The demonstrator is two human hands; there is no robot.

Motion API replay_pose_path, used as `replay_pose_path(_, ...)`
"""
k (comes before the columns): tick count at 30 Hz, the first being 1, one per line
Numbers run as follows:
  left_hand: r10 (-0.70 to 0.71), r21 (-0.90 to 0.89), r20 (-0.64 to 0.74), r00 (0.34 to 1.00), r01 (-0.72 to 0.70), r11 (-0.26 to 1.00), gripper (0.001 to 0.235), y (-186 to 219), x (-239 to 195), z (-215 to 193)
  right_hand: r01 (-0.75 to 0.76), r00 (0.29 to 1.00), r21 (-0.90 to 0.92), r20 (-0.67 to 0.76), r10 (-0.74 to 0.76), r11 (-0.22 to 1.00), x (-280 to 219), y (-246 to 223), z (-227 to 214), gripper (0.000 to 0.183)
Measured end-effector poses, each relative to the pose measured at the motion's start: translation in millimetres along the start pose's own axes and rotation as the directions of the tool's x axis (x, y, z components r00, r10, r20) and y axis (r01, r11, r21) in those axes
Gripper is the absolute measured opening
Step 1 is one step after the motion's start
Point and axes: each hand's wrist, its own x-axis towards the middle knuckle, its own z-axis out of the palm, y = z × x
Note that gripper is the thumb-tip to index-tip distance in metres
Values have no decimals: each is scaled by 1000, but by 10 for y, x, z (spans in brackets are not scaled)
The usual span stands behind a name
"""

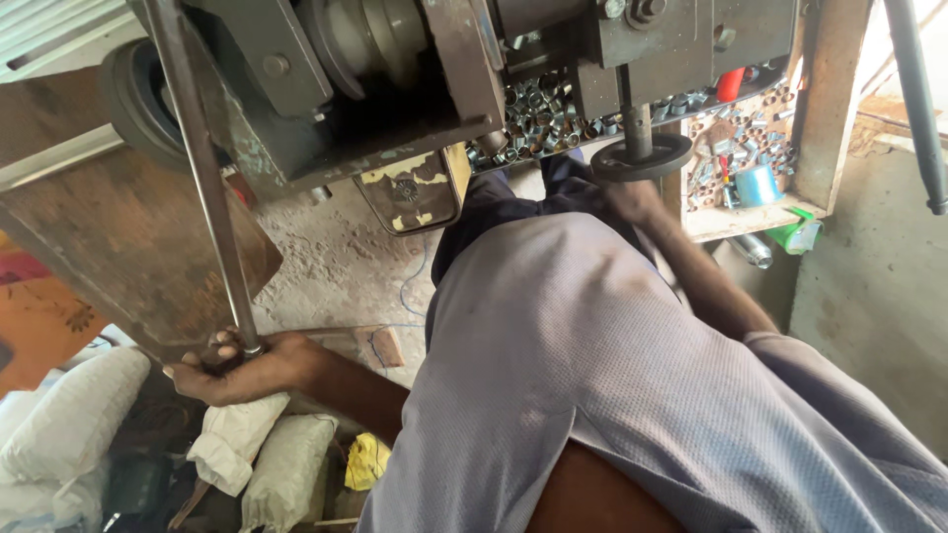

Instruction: The person operates an industrial machine by pulling a long lever with one hand while turning a small handwheel with the other to process metal parts.

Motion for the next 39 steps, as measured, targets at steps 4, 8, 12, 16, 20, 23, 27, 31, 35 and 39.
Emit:
replay_pose_path(4,71,50,16,997,-72,996,27,20,-45,62,-216,952,150,-188,243,965,-339,313,-684,26)
replay_pose_path(8,92,60,5,996,-92,994,27,70,-127,102,-44,977,213,212,-2,976,-578,244,-377,41)
replay_pose_path(12,-23,14,23,999,22,1000,30,65,-79,98,102,988,-242,142,-69,965,32,106,-206,40)
replay_pose_path(16,6,49,41,999,-8,999,26,82,-133,66,-146,989,63,6,146,987,-492,203,-740,41)
replay_pose_path(20,-30,24,54,998,29,999,23,143,-214,101,-114,967,49,233,100,992,-523,126,-367,47)
replay_pose_path(23,-50,31,61,997,48,998,22,156,-406,76,202,963,-229,226,-150,952,5,244,-191,49)
replay_pose_path(27,-22,40,76,997,19,999,26,184,-606,79,91,953,274,255,-164,957,48,606,-1079,61)
replay_pose_path(31,-45,85,126,991,34,996,32,251,-936,101,-72,995,377,-38,93,923,-7,843,-1662,27)
replay_pose_path(35,12,465,473,881,-261,846,44,429,-1162,67,118,831,146,-556,-18,982,255,1075,-1678,22)
replay_pose_path(39,-88,527,762,641,-535,661,56,561,-1242,67,353,716,2,-645,-269,936,569,1074,-1575,30)
